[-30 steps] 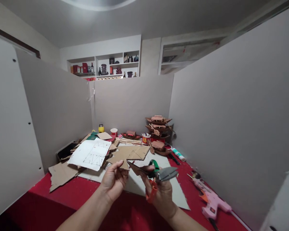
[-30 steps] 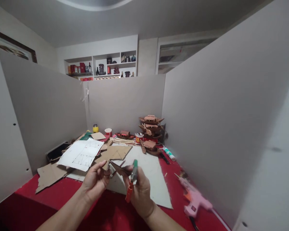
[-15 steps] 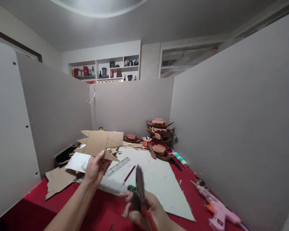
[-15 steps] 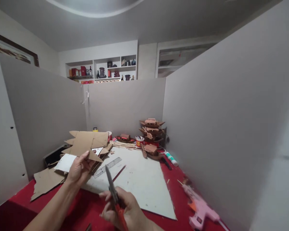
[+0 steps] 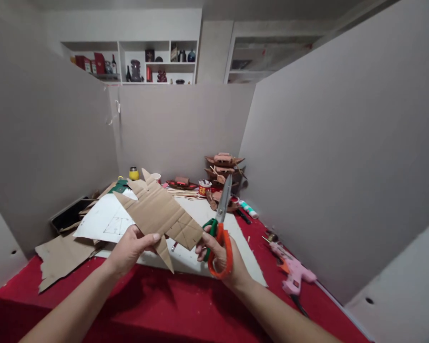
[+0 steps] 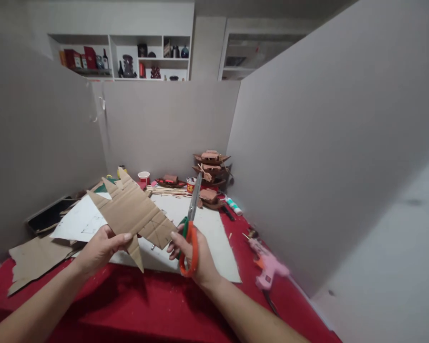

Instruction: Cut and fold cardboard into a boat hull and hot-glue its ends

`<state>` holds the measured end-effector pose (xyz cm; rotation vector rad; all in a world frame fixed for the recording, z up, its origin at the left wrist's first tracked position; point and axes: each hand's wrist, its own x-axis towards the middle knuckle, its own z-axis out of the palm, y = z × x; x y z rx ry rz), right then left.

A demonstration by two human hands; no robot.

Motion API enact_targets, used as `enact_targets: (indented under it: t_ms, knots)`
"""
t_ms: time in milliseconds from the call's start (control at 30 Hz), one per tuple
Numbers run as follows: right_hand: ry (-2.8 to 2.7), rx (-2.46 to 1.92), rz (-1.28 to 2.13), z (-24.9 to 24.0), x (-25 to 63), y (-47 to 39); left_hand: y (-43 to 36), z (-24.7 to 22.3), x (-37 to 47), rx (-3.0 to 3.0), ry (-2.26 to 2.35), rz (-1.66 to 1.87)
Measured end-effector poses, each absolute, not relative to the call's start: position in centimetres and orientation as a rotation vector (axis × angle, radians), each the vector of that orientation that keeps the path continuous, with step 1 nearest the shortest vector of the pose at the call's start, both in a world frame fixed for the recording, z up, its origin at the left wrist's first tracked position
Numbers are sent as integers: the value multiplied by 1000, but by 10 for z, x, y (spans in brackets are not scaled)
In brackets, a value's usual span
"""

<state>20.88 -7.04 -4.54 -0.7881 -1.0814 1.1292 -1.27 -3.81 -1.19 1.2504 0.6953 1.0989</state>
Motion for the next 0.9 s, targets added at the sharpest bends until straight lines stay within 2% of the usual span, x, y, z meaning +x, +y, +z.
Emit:
enact_targets:
  t_ms: [433,700,900]
  knots:
    - [-1040,-898,1257,-59,219,-64,-1,-12,-2,1251,710,931]
    - [-1023,-972,1346,-76,225,-65,12,-23,11,1008,501,793]
    - [-939,-1005,1424,-79,227,-62,9,-29,8,928,513,757]
